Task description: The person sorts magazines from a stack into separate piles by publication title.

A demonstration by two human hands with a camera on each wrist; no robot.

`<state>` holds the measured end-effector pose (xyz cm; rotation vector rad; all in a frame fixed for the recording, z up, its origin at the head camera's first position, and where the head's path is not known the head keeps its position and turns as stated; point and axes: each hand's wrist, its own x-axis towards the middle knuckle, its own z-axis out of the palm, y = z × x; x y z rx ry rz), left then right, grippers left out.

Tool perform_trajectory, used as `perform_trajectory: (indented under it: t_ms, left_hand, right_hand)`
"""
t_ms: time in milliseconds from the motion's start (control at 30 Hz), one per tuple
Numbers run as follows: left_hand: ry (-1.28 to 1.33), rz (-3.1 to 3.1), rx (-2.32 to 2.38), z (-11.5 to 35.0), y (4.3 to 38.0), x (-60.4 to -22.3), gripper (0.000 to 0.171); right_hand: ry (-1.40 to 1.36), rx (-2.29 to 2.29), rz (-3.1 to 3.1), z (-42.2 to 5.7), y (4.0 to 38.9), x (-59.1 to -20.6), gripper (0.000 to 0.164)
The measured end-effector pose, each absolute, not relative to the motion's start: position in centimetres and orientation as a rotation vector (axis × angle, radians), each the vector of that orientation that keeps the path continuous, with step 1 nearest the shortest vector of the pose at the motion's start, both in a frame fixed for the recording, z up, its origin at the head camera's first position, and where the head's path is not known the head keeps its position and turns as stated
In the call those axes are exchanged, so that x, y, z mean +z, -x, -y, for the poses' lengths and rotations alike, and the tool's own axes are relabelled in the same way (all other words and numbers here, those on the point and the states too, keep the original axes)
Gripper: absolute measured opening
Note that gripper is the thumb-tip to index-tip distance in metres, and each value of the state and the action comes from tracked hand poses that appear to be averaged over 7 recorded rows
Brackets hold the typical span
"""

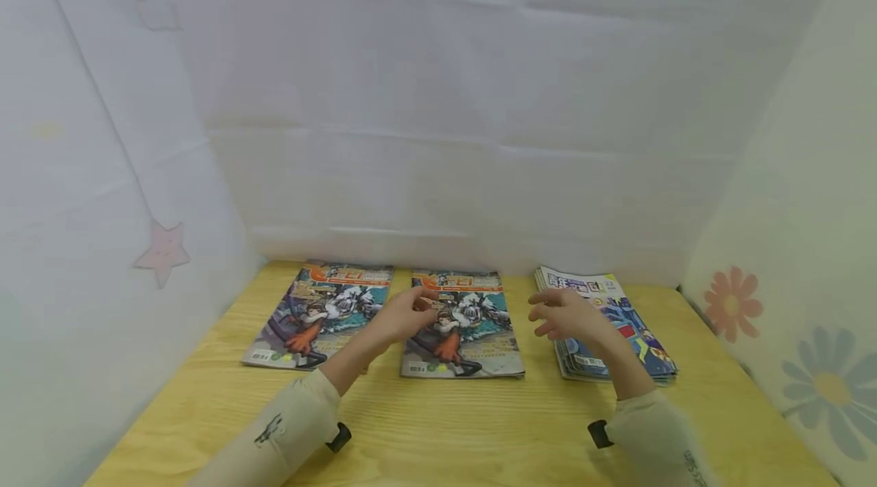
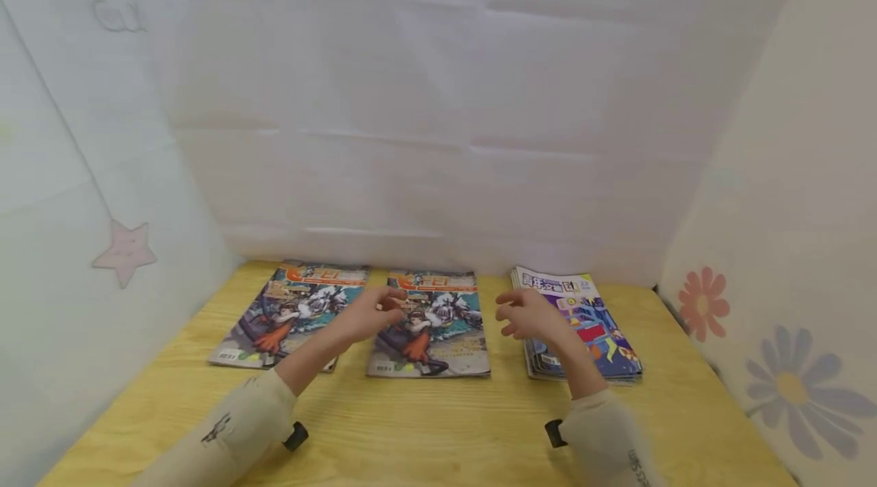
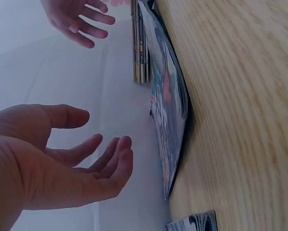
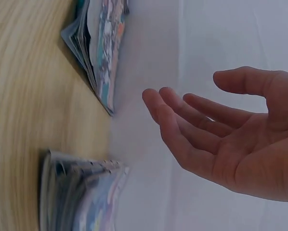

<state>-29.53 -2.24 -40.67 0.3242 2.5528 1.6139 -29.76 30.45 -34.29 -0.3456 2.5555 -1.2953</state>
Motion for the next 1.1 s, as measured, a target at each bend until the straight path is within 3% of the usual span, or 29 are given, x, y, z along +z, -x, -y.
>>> perform_trajectory:
  t_ms: [533,833,1100]
  left_hand:
    - [-0.151,-2.435,1.600,3.9,29.9,-41.7,0.072]
    - [-0.059,-2.316,1.646,4.6,30.6,-42.6,0.071]
    - [0.223,-1.740,2.195,4.8,31.3,-44.5,0.061]
  right_hand:
    - [0.135,-1.342,-2.389,-30.6,30.7,-38.6,0.051]
    - [0.073,-1.473,-2.238,-30.2,31.3,-39.2,0.049]
    - [0.070,-1.492,-2.223,-30.0,31.4,-40.3,0.046]
